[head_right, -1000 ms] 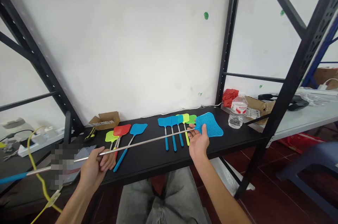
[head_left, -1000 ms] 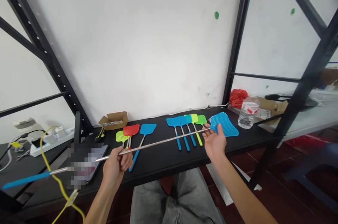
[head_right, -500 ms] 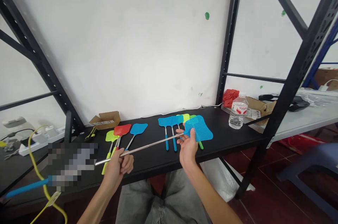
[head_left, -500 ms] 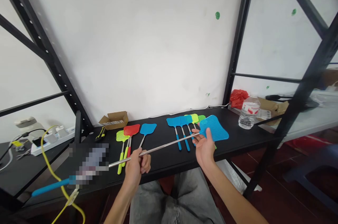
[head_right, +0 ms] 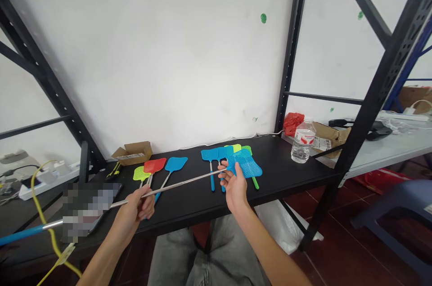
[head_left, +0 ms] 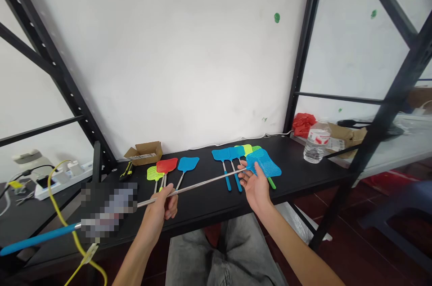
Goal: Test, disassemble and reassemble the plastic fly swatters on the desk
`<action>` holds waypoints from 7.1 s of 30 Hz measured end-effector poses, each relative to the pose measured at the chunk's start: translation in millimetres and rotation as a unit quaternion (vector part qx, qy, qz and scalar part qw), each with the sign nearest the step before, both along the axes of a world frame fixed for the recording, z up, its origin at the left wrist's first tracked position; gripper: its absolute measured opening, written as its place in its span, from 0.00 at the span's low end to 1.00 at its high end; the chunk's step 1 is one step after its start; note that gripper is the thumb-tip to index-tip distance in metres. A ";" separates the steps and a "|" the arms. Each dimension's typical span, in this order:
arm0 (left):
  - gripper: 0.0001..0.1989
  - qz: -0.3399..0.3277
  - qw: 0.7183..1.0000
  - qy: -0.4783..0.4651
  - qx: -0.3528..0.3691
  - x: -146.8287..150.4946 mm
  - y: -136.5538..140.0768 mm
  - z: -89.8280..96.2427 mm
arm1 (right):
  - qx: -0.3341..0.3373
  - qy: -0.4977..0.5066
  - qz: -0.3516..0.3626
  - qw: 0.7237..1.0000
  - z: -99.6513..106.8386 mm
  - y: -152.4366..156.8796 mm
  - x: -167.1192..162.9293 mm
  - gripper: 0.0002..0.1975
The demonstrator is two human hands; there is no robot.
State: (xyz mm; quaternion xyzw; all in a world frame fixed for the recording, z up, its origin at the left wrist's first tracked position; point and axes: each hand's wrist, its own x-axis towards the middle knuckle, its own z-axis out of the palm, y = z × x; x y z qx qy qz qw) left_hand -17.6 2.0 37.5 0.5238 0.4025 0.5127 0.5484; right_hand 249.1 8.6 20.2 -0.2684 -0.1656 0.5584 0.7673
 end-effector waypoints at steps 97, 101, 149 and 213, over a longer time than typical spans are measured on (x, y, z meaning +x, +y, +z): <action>0.23 -0.004 0.989 -0.147 0.018 27.8 -11.9 -7.0 | 0.086 -0.013 -0.124 0.988 11.2 -4.9 23.7 0.18; 0.24 0.005 0.989 -0.148 0.019 26.5 -12.1 -5.5 | 0.087 -0.023 -0.106 0.990 8.1 -7.4 13.9 0.17; 0.23 -0.013 0.992 -0.111 0.051 19.7 -20.5 3.2 | 0.019 -0.024 -0.071 0.997 23.8 -9.5 30.4 0.08; 0.27 -0.119 0.990 -0.075 0.017 31.7 -20.6 -15.5 | 0.035 -0.082 -0.016 0.996 19.0 -21.5 -12.8 0.17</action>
